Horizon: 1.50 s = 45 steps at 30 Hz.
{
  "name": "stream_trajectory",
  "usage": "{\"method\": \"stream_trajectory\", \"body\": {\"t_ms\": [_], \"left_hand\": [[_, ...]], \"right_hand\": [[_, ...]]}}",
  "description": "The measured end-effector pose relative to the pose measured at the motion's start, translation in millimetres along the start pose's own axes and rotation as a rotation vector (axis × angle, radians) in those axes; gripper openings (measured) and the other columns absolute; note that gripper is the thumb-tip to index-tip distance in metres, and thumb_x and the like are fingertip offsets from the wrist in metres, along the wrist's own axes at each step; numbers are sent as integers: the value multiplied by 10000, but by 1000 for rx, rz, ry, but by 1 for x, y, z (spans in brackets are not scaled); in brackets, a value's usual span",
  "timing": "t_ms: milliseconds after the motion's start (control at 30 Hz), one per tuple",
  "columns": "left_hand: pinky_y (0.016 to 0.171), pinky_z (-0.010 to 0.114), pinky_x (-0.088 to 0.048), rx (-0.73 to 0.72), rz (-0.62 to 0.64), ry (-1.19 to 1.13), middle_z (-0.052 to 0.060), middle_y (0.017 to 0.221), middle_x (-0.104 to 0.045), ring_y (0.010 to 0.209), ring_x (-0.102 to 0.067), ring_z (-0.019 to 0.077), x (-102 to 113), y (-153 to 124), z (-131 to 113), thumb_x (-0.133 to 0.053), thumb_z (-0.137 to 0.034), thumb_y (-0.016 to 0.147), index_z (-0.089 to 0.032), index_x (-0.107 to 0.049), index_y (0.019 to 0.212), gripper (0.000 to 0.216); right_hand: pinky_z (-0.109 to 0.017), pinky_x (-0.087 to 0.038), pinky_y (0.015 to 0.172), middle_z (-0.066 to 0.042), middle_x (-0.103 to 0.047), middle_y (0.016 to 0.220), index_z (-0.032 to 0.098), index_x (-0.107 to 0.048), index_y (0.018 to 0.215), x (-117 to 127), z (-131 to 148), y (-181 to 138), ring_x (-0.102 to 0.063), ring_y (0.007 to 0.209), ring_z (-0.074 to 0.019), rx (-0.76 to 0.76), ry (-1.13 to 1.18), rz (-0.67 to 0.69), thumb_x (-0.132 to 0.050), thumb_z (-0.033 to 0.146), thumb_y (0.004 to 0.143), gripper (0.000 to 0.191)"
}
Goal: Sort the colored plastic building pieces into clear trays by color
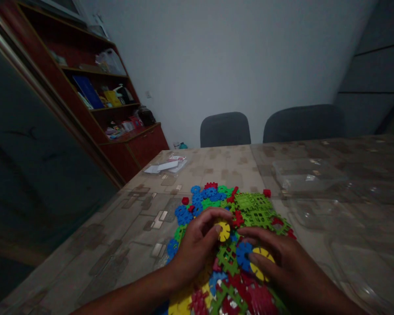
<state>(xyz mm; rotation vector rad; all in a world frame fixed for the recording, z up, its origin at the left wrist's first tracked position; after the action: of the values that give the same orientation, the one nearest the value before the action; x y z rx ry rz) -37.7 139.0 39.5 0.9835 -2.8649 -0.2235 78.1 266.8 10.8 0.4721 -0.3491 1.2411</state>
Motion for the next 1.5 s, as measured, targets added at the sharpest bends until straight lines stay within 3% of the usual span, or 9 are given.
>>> {"method": "stream_trajectory", "body": {"t_ms": [200, 333, 600, 733, 833, 933, 1133, 1300, 1500], "left_hand": [[1076, 407, -409, -149, 74, 115, 59, 1220, -664, 1194, -576, 241, -22, 2, -9, -515, -128, 941, -243, -702, 1103, 273], [1050, 410, -440, -175, 57, 184, 58, 1209, -670, 1173, -594, 238, -17, 2, -10, -506, -128, 954, -245, -707, 1089, 268], [1070, 417, -425, -218, 83, 263, 48, 1270, -648, 1220, -568, 238, -14, 2, -16, -515, -148, 976, -273, -693, 1145, 275], [1087, 433, -418, -248, 50, 260, 54, 1292, -635, 1247, -552, 246, -10, 3, -18, -510, -146, 978, -268, -681, 1163, 280], [1087, 446, -426, -296, 62, 270, 41, 1331, -616, 1266, -542, 245, -12, 0, -19, -519, -131, 972, -291, -653, 1208, 315], [1106, 434, -413, -349, 114, 338, 11, 1391, -584, 1303, -517, 221, -22, -7, -19, -491, -94, 981, -334, -600, 1286, 404], [1139, 406, -390, -337, 92, 393, -18, 1453, -536, 1342, -487, 193, -29, -16, -14, -481, -54, 975, -367, -550, 1337, 484], [1135, 427, -408, -327, 28, 321, -15, 1411, -574, 1317, -517, 203, -24, -15, -15, -498, -82, 977, -358, -605, 1283, 425], [1127, 420, -426, -194, -43, 111, 22, 1350, -620, 1306, -533, 231, -17, -7, -12, -542, -111, 956, -284, -677, 1187, 318]], "right_hand": [[-399, -569, 878, -119, -697, 1188, 209, -614, 1273, 7, 4, -6, -685, 1038, -225, 84, -65, -54, -488, 261, 917, 382], [-410, -547, 935, -128, -663, 1246, 186, -623, 1255, 4, 10, -7, -645, 1122, -230, 230, -241, -32, -492, 111, 873, 411], [-422, -531, 967, -114, -625, 1305, 219, -618, 1278, 6, 11, -3, -608, 1179, -242, 199, -285, -20, -561, 17, 805, 518], [-389, -559, 908, -99, -569, 1387, 251, -645, 1250, 17, 13, -3, -629, 1147, -238, 183, -140, -75, -535, 118, 843, 442], [-383, -560, 846, -80, -681, 1127, 235, -691, 1090, 24, 15, 3, -691, 902, -209, 31, 44, -77, -607, 189, 805, 301], [-298, -540, 666, -22, -668, 851, 214, -648, 1035, 12, 13, 5, -656, 715, -161, -162, 380, -7, -657, 235, 769, 267], [-219, -446, 574, 36, -602, 767, 213, -574, 937, -15, -3, -1, -609, 665, -117, -300, 747, -100, -776, 310, 720, 312], [-254, -483, 705, -7, -652, 833, 200, -593, 945, -23, -10, -6, -631, 776, -141, -423, 953, -119, -766, 413, 758, 332], [-289, -484, 890, -46, -686, 976, 216, -623, 975, -34, 4, -10, -660, 1012, -205, -418, 1278, 22, -720, 165, 559, 430]]}}
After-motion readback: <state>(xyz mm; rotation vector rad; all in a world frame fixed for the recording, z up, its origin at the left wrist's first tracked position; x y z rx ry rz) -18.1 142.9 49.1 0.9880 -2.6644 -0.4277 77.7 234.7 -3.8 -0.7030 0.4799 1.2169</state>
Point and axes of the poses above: each hand's wrist, its own y-axis towards the middle knuckle, its own x-axis out of the back of the hand, z = x × y, the point moved 6 cm from there along y, towards the middle knuckle
